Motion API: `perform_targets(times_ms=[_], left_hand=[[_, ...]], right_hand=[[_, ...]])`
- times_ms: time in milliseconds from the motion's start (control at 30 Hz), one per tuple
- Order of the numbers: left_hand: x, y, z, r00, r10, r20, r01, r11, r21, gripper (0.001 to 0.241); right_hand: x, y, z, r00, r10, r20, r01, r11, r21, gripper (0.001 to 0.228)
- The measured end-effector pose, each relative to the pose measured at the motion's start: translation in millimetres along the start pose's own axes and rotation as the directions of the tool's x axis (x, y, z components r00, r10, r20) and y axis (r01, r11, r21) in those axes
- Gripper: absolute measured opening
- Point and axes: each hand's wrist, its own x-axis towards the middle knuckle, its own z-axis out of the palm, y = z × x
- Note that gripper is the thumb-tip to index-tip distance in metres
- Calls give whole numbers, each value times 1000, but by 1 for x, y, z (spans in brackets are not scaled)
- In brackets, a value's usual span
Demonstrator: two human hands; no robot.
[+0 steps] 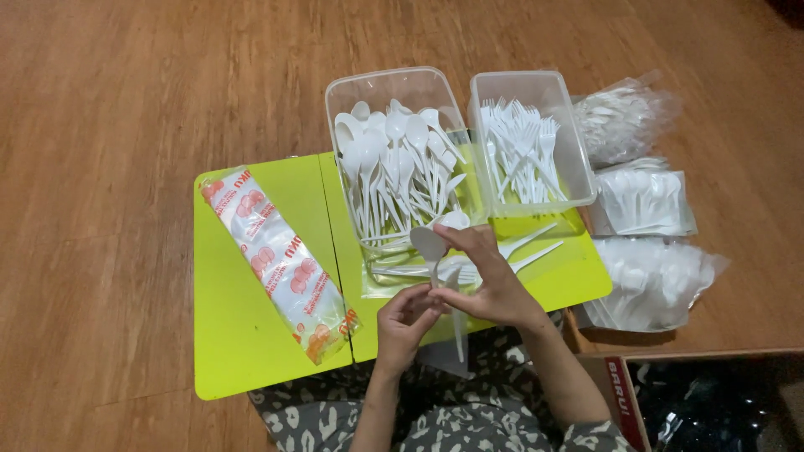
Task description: Packaging plastic spoons and forks into individual plastic bags.
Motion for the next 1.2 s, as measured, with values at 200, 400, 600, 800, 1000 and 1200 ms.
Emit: perform_targets(times_ms=[200,400,600,800,1000,1200], left_hand=[[-1,16,7,998,-45,33,42,996,84,34],[0,29,14,996,-36,85,22,985,170,34],[0,24,9,997,-70,32,67,994,86,48],[-5,11,9,999,-49,17,49,999,-12,53],[-21,25,20,998,-30,-64,39,987,154,50],[-33,50,29,996,6,-86,20,954,298,56]], right_hand=[[1,-2,-5,992,100,-73,-65,924,376,43],[1,-17,-13,989,132,-61,-117,973,201,53],[-12,-27,-6,958,233,-167,-214,969,124,37],[-19,-47,-12,978,105,-181,-108,994,-5,31],[-34,-70,-24,986,146,-83,-146,989,0,46],[-47,-83,-30,990,141,7,-141,989,-43,34]])
